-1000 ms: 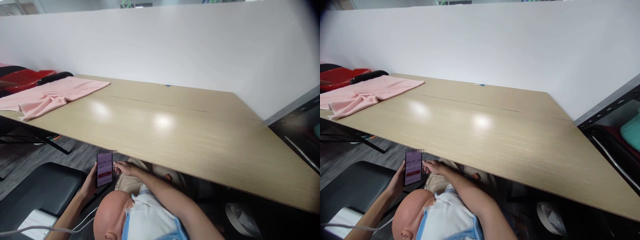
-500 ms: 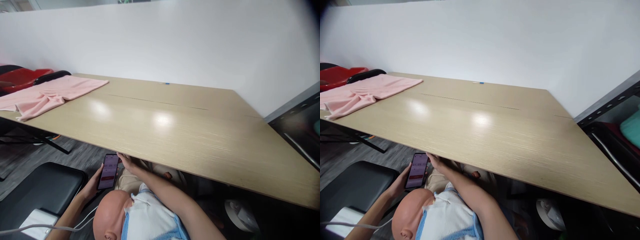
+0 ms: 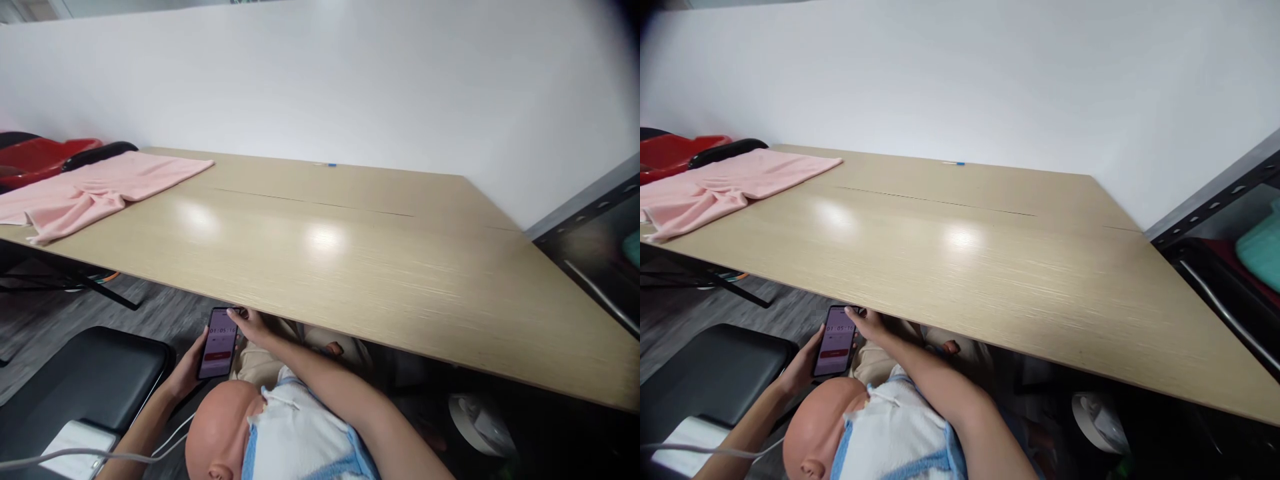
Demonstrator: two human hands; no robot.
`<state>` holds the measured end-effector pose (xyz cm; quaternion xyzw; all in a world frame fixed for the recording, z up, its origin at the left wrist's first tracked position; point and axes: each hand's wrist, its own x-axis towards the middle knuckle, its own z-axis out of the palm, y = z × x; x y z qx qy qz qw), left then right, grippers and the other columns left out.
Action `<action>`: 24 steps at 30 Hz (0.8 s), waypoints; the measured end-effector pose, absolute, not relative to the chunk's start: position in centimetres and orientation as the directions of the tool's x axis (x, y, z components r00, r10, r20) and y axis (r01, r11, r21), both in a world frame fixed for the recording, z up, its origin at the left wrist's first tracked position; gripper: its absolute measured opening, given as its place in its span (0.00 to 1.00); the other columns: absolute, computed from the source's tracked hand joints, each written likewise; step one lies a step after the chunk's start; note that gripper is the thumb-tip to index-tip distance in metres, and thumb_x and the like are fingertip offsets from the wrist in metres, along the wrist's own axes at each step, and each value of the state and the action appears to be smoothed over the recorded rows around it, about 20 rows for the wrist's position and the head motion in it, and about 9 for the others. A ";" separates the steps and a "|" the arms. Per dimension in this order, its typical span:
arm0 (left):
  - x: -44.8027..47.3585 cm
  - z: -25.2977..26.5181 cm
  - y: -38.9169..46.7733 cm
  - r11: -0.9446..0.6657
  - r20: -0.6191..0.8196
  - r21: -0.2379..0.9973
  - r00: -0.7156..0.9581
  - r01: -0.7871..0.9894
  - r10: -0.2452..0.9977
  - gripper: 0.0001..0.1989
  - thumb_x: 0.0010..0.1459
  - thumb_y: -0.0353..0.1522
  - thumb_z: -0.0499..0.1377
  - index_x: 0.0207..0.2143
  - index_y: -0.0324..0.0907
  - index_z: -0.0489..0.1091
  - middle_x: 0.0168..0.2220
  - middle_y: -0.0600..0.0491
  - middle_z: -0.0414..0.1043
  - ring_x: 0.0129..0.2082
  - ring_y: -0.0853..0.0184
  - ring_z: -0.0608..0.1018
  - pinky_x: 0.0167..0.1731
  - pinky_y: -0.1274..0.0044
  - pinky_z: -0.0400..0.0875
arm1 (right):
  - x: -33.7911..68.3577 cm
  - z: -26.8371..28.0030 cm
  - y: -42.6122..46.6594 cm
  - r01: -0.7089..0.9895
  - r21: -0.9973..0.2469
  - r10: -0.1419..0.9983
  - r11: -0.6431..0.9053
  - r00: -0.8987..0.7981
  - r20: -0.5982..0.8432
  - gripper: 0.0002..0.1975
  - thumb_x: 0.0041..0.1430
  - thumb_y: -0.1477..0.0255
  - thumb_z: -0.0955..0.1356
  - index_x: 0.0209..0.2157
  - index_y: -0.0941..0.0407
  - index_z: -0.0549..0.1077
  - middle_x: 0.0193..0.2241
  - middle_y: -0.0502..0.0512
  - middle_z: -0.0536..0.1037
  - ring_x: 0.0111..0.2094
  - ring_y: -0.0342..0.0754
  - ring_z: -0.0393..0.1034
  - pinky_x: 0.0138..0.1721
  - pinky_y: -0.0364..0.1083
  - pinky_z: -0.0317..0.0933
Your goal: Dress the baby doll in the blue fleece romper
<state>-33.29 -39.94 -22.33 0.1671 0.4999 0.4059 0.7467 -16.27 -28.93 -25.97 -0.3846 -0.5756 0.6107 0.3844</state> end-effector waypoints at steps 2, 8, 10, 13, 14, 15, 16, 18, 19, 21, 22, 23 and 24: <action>-33.1 -22.0 -40.0 0.622 -0.618 0.647 0.175 -0.441 0.766 0.41 0.72 0.53 0.62 0.76 0.40 0.62 0.59 0.33 0.80 0.52 0.42 0.87 0.55 0.56 0.83 | -16.3 -26.4 -29.3 -0.028 -0.994 0.903 -0.109 -0.421 -0.087 0.18 0.75 0.58 0.73 0.54 0.58 0.76 0.41 0.54 0.80 0.34 0.47 0.77 0.36 0.47 0.75; -32.9 -21.8 -39.8 0.625 -0.632 0.625 0.167 -0.468 0.757 0.39 0.72 0.51 0.63 0.75 0.38 0.64 0.58 0.33 0.81 0.52 0.43 0.87 0.55 0.57 0.83 | -16.3 -26.8 -29.5 -0.042 -0.981 0.883 -0.190 -0.443 -0.152 0.18 0.72 0.59 0.75 0.52 0.58 0.76 0.36 0.50 0.78 0.29 0.44 0.73 0.29 0.43 0.71; -32.8 -21.9 -39.7 0.614 -0.622 0.631 0.163 -0.474 0.765 0.39 0.72 0.50 0.63 0.75 0.39 0.64 0.59 0.33 0.81 0.53 0.43 0.87 0.56 0.57 0.83 | -16.3 -27.0 -29.3 -0.042 -0.980 0.892 -0.193 -0.423 -0.157 0.17 0.73 0.59 0.74 0.51 0.58 0.76 0.38 0.51 0.78 0.31 0.45 0.74 0.32 0.44 0.72; -32.8 -22.0 -39.6 0.589 -0.613 0.646 0.129 -0.486 0.779 0.39 0.73 0.50 0.62 0.76 0.39 0.62 0.60 0.34 0.80 0.55 0.43 0.86 0.57 0.56 0.82 | -16.3 -27.3 -28.7 -0.044 -0.978 0.895 -0.205 -0.413 -0.169 0.14 0.76 0.61 0.73 0.48 0.58 0.77 0.39 0.52 0.79 0.33 0.45 0.75 0.35 0.46 0.74; -32.9 -22.1 -39.6 0.577 -0.610 0.650 0.115 -0.495 0.784 0.38 0.73 0.50 0.61 0.76 0.39 0.62 0.61 0.34 0.80 0.56 0.44 0.86 0.58 0.56 0.82 | -16.3 -27.4 -28.6 -0.049 -0.977 0.892 -0.209 -0.420 -0.169 0.14 0.76 0.61 0.72 0.48 0.58 0.77 0.40 0.52 0.79 0.34 0.46 0.75 0.36 0.46 0.75; -32.9 -22.1 -39.5 0.564 -0.604 0.651 0.103 -0.507 0.790 0.38 0.74 0.49 0.61 0.76 0.39 0.62 0.61 0.34 0.79 0.57 0.44 0.85 0.58 0.57 0.82 | -16.4 -27.5 -28.4 -0.058 -0.976 0.888 -0.210 -0.430 -0.165 0.14 0.77 0.61 0.72 0.48 0.59 0.77 0.40 0.53 0.79 0.34 0.46 0.76 0.37 0.47 0.75; -33.0 -22.2 -39.5 0.551 -0.597 0.649 0.097 -0.524 0.796 0.37 0.75 0.49 0.60 0.76 0.38 0.62 0.61 0.34 0.79 0.57 0.44 0.85 0.59 0.57 0.81 | -16.4 -27.6 -28.3 -0.070 -0.976 0.883 -0.209 -0.441 -0.157 0.14 0.77 0.61 0.72 0.48 0.59 0.77 0.40 0.53 0.80 0.35 0.46 0.77 0.38 0.47 0.76; -33.1 -22.1 -39.3 0.526 -0.579 0.640 0.099 -0.560 0.809 0.35 0.77 0.48 0.57 0.76 0.37 0.62 0.62 0.34 0.79 0.58 0.45 0.85 0.59 0.58 0.81 | -16.4 -27.6 -28.2 -0.096 -0.975 0.875 -0.199 -0.466 -0.132 0.13 0.77 0.62 0.72 0.49 0.59 0.78 0.42 0.54 0.80 0.37 0.47 0.78 0.39 0.48 0.77; -33.1 -22.1 -39.3 0.514 -0.569 0.639 0.098 -0.572 0.816 0.35 0.77 0.48 0.56 0.76 0.38 0.62 0.62 0.35 0.79 0.58 0.45 0.85 0.60 0.59 0.81 | -16.4 -27.6 -28.2 -0.108 -0.975 0.871 -0.192 -0.477 -0.119 0.13 0.76 0.62 0.73 0.49 0.59 0.78 0.42 0.54 0.80 0.37 0.48 0.78 0.40 0.49 0.77; -33.2 -21.9 -39.1 0.492 -0.559 0.646 0.077 -0.583 0.826 0.34 0.78 0.48 0.54 0.76 0.38 0.63 0.61 0.36 0.80 0.57 0.46 0.85 0.60 0.59 0.81 | -16.4 -27.6 -28.4 -0.127 -0.976 0.869 -0.177 -0.486 -0.094 0.12 0.75 0.64 0.73 0.49 0.59 0.78 0.43 0.54 0.80 0.39 0.49 0.78 0.42 0.50 0.77; -33.2 -21.8 -39.1 0.483 -0.557 0.653 0.063 -0.583 0.828 0.33 0.78 0.47 0.54 0.76 0.38 0.63 0.60 0.36 0.80 0.57 0.46 0.86 0.59 0.59 0.81 | -16.4 -27.5 -28.5 -0.134 -0.976 0.869 -0.170 -0.488 -0.084 0.12 0.75 0.64 0.74 0.50 0.59 0.78 0.44 0.54 0.80 0.40 0.49 0.78 0.43 0.50 0.77; -33.1 -21.6 -39.1 0.477 -0.557 0.659 0.048 -0.581 0.829 0.33 0.78 0.47 0.53 0.76 0.38 0.63 0.59 0.36 0.81 0.56 0.46 0.86 0.59 0.59 0.81 | -16.3 -27.5 -28.6 -0.139 -0.976 0.868 -0.165 -0.490 -0.077 0.12 0.74 0.65 0.74 0.50 0.59 0.78 0.45 0.55 0.80 0.42 0.50 0.78 0.43 0.51 0.77; -33.1 -21.5 -39.1 0.472 -0.558 0.665 0.036 -0.579 0.829 0.32 0.78 0.46 0.54 0.76 0.38 0.63 0.59 0.36 0.81 0.55 0.46 0.86 0.58 0.59 0.82 | -16.3 -27.5 -28.8 -0.143 -0.976 0.866 -0.162 -0.495 -0.071 0.12 0.74 0.66 0.75 0.50 0.59 0.77 0.45 0.55 0.80 0.42 0.50 0.78 0.43 0.51 0.78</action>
